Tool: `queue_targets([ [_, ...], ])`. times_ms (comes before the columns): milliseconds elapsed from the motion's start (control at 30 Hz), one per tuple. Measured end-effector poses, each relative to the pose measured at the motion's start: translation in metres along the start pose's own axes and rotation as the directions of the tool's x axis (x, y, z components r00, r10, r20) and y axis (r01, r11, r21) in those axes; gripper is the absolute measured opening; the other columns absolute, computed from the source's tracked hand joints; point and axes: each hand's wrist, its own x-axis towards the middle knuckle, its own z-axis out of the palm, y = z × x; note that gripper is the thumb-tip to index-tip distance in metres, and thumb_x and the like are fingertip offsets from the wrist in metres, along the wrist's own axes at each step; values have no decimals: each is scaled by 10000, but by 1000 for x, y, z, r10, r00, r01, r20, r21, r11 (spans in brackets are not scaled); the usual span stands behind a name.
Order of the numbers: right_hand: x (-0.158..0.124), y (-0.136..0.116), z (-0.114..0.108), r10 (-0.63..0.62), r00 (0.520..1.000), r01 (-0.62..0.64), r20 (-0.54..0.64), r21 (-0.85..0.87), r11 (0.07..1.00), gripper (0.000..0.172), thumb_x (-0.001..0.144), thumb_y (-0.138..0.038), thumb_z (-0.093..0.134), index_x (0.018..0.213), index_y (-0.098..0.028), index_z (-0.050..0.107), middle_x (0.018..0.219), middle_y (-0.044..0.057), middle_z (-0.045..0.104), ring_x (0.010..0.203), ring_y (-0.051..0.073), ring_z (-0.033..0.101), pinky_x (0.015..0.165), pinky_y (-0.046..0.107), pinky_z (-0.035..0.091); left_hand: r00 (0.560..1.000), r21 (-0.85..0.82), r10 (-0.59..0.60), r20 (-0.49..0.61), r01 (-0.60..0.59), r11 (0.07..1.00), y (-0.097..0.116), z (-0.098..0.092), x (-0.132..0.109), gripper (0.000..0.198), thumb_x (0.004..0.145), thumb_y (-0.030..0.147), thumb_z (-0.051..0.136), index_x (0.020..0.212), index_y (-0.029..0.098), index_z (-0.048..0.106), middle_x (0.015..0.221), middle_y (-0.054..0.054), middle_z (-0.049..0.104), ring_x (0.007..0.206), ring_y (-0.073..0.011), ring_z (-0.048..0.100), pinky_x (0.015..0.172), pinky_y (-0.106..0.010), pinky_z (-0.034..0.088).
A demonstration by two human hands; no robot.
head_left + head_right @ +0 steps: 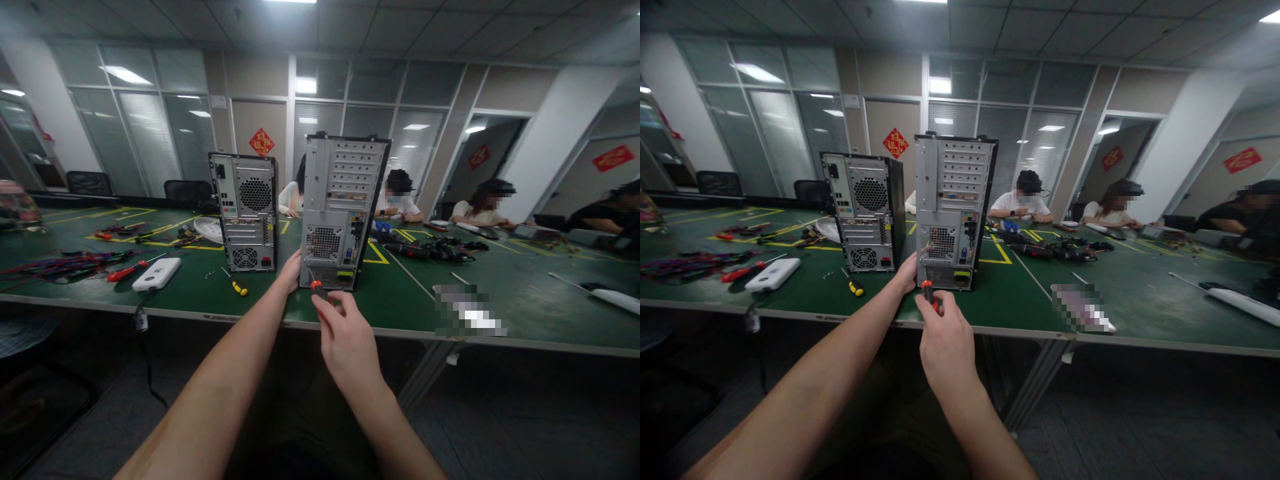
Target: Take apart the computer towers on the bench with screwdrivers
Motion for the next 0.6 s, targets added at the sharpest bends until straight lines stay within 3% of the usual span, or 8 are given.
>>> queue_targets([
  [100,-1,-2,0,-3,1000,3,16,-2,1000,326,1004,-106,549,1259,-213,723,1236,118,652,920,211,686,855,356,579,1000,-1,-7,-10,7,1000,0,0,0,414,784,292,819,1181,182,777,928,-57,821,860,-220,783,839,-321,610],
  [233,1,-2,2,115,993,-115,-21,-14,993,221,985,-302,705,1150,-157,721,935,63,671,757,211,657,716,334,567,1000,-8,-11,3,11,1000,-1,-1,1,410,783,294,817,1175,182,775,938,-63,822,857,-220,784,847,-332,611],
  [300,1,-1,3,127,991,-128,-42,-14,992,231,991,-337,703,1134,-157,726,888,51,661,739,211,650,699,331,562,1000,-11,-9,1,9,1000,-1,-1,1,403,782,300,820,1167,187,779,944,-62,823,865,-221,784,848,-332,610],
  [467,0,0,3,2,1000,-2,-16,-4,1000,355,1009,-113,535,1286,-227,724,1226,121,653,899,209,690,851,366,597,1000,-6,1,5,-1,1000,1,1,0,420,767,299,831,1170,192,784,953,-60,824,884,-224,784,839,-320,604],
  [600,-1,-5,-1,1,1000,-1,16,20,1000,381,1001,-98,521,1314,-205,709,1282,139,637,1017,246,696,930,414,611,1000,3,6,0,-6,1000,1,1,-1,397,772,283,815,1156,187,788,946,-58,826,890,-219,781,842,-313,602],
])
